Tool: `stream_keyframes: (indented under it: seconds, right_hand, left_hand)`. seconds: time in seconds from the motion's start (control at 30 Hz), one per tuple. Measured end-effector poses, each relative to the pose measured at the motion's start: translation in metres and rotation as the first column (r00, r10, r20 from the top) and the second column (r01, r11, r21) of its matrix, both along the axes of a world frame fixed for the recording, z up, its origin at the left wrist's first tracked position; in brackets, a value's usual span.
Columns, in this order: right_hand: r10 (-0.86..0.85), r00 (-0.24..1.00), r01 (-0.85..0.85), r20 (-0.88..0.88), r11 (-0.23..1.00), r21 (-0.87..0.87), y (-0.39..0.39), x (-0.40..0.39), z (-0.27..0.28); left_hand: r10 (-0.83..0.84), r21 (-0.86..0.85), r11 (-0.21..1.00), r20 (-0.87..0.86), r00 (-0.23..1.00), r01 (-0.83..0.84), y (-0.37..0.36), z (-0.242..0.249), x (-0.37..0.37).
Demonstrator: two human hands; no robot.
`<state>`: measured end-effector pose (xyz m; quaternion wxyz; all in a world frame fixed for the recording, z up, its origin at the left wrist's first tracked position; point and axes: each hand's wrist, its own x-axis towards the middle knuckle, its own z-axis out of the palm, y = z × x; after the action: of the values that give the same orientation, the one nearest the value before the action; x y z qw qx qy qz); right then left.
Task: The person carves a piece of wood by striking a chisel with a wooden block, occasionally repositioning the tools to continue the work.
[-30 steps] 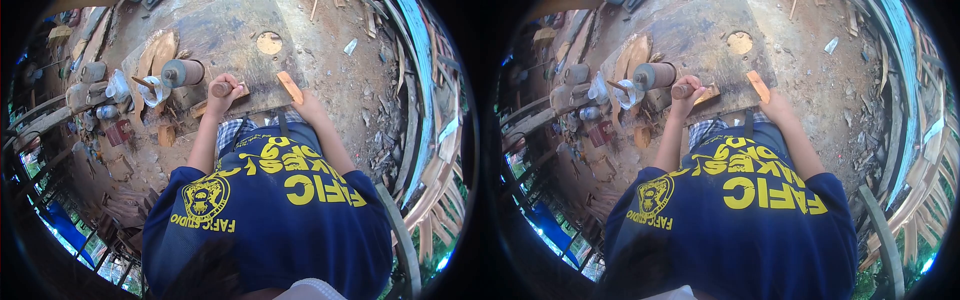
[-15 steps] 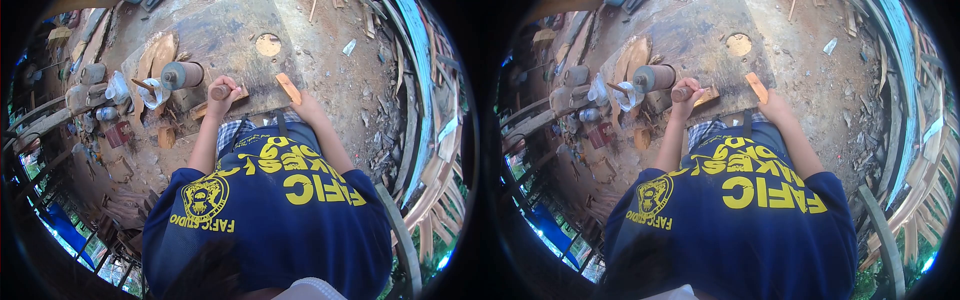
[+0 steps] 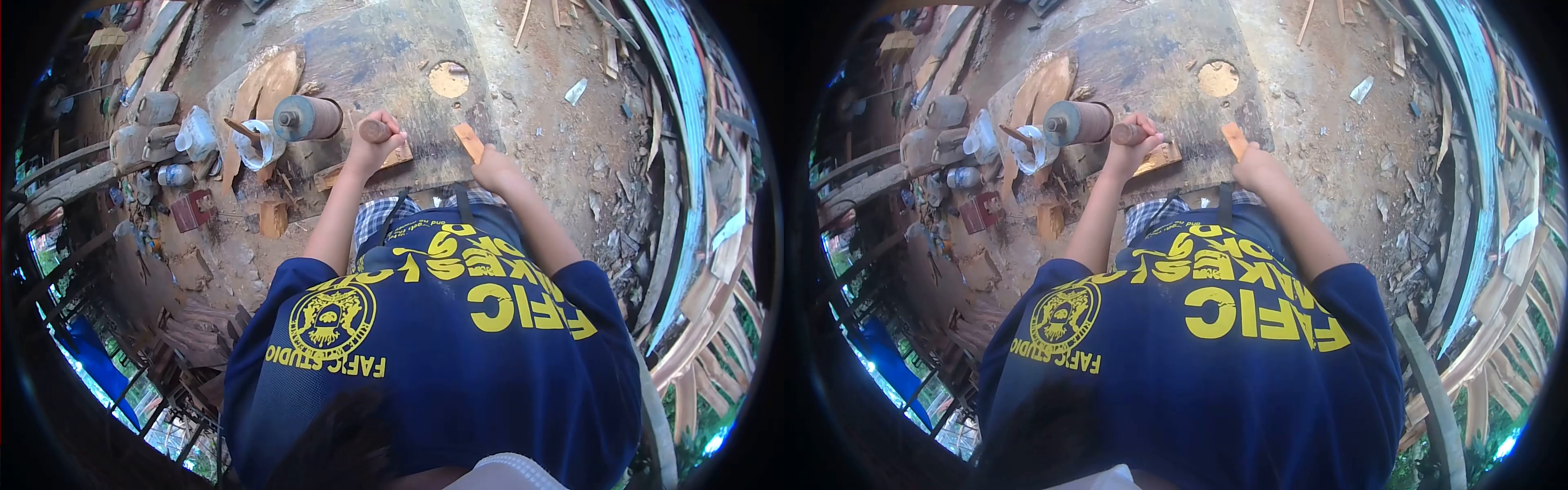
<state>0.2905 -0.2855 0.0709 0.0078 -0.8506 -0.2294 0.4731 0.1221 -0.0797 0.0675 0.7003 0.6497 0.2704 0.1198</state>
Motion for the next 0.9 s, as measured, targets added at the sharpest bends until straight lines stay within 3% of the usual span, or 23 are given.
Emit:
stream_keyframes:
  seconds: [0.07, 0.13, 0.17, 0.2, 0.23, 0.27, 0.3, 0.33, 0.4, 0.43, 0.47, 0.5, 0.53, 0.57, 0.6, 0.63, 0.67, 0.7, 0.73, 0.77, 0.8, 0.83, 0.9]
  right_hand:
    - [0.052, 0.998, -0.042, -0.041, 0.978, 0.202, 0.022, 0.001, 0.054]
    - [0.069, 0.993, -0.007, -0.094, 0.839, 0.545, 0.043, -0.006, 0.131]
    - [0.073, 0.993, -0.010, -0.093, 0.837, 0.546, 0.049, -0.015, 0.161]
    - [0.051, 0.996, 0.017, -0.075, 0.704, 0.710, 0.055, -0.024, 0.186]
    - [0.026, 0.998, 0.037, -0.061, 0.537, 0.843, 0.058, -0.029, 0.197]
    - [0.031, 0.998, 0.033, -0.059, 0.535, 0.844, 0.058, -0.034, 0.183]
    - [0.125, 0.992, -0.094, 0.021, 0.613, 0.784, 0.058, -0.043, 0.153]
    - [0.228, 0.969, -0.227, 0.095, 0.671, 0.706, 0.058, -0.049, 0.133]
    - [0.238, 0.969, -0.215, 0.065, 0.687, 0.694, 0.062, -0.044, 0.136]
    - [0.237, 0.969, -0.220, 0.066, 0.712, 0.667, 0.072, -0.033, 0.154]
    - [0.231, 0.971, -0.217, 0.064, 0.737, 0.640, 0.080, -0.026, 0.176]
    - [0.186, 0.982, -0.162, 0.045, 0.688, 0.707, 0.083, -0.023, 0.208]
    - [0.131, 0.987, -0.146, 0.090, 0.521, 0.841, 0.084, -0.022, 0.227]
    - [0.072, 0.990, -0.138, 0.121, 0.329, 0.934, 0.083, -0.021, 0.245]
    - [0.074, 0.996, -0.066, 0.046, 0.306, 0.950, 0.081, -0.021, 0.267]
    - [0.076, 0.997, 0.021, -0.027, 0.073, 0.997, 0.083, -0.023, 0.264]
    - [0.098, 0.990, 0.115, -0.100, -0.163, 0.980, 0.086, -0.027, 0.254]
    - [0.009, 0.998, 0.057, -0.057, -0.341, 0.938, 0.088, -0.033, 0.214]
    - [0.068, 0.995, 0.094, -0.074, -0.349, 0.933, 0.085, -0.040, 0.169]
    - [0.196, 0.977, -0.171, 0.079, 0.512, 0.842, 0.075, -0.036, 0.172]
    - [0.249, 0.962, -0.258, 0.110, 0.703, 0.662, 0.075, -0.038, 0.138]
    - [0.252, 0.958, -0.282, 0.135, 0.754, 0.593, 0.071, -0.039, 0.142]
    - [0.281, 0.955, -0.288, 0.099, 0.784, 0.551, 0.083, -0.023, 0.170]
  left_hand:
    - [-0.019, 0.011, 1.000, -0.013, 1.000, 0.019, 0.003, 0.001, 0.001]
    - [-0.034, 0.155, 0.987, -0.032, 0.999, 0.039, 0.004, -0.011, 0.001]
    - [-0.015, 0.109, 0.994, -0.024, 1.000, 0.017, 0.001, -0.001, 0.002]
    - [-0.012, 0.111, 0.994, -0.023, 1.000, 0.015, -0.004, 0.006, 0.010]
    - [0.122, -0.130, 0.983, -0.036, 0.992, -0.126, -0.011, 0.011, 0.019]
    - [0.248, -0.360, 0.896, -0.079, 0.965, -0.260, -0.014, 0.016, 0.023]
    - [0.061, -0.175, 0.982, -0.038, 0.997, -0.067, -0.013, 0.021, 0.014]
    - [-0.179, 0.053, 0.982, -0.069, 0.981, 0.183, 0.007, -0.021, 0.007]
    - [-0.162, 0.286, 0.940, -0.096, 0.982, 0.183, 0.003, -0.009, 0.010]
    - [-0.151, 0.289, 0.942, -0.090, 0.984, 0.171, 0.001, -0.007, 0.012]
    - [-0.045, 0.116, 0.992, -0.014, 0.999, 0.046, -0.002, -0.006, 0.013]
    - [0.072, -0.065, 0.995, 0.046, 0.996, -0.069, -0.002, -0.006, 0.015]
    - [0.064, 0.009, 0.998, 0.028, 0.998, -0.065, 0.005, -0.008, 0.016]
    - [0.035, -0.023, 0.999, 0.015, 0.999, -0.035, 0.012, -0.013, 0.011]
    - [0.007, -0.056, 0.998, 0.002, 1.000, -0.007, 0.016, -0.017, 0.007]
    - [0.018, -0.055, 0.998, 0.008, 1.000, -0.017, 0.015, -0.010, 0.008]
    - [0.103, -0.111, 0.989, 0.032, 0.994, -0.099, 0.012, 0.003, 0.009]
    - [0.190, -0.168, 0.969, 0.051, 0.981, -0.179, 0.010, 0.010, 0.008]
    - [-0.044, 0.087, 0.995, 0.033, 0.998, 0.041, 0.022, -0.005, 0.007]
    - [-0.072, -0.006, 0.997, 0.027, 0.997, 0.072, 0.018, -0.006, 0.007]
    - [-0.095, -0.093, 0.991, 0.031, 0.995, 0.097, 0.015, -0.006, 0.013]
    - [-0.232, -0.037, 0.971, 0.057, 0.971, 0.235, 0.017, -0.015, 0.014]
    - [-0.157, -0.104, 0.980, 0.103, 0.982, 0.167, 0.009, -0.005, 0.019]
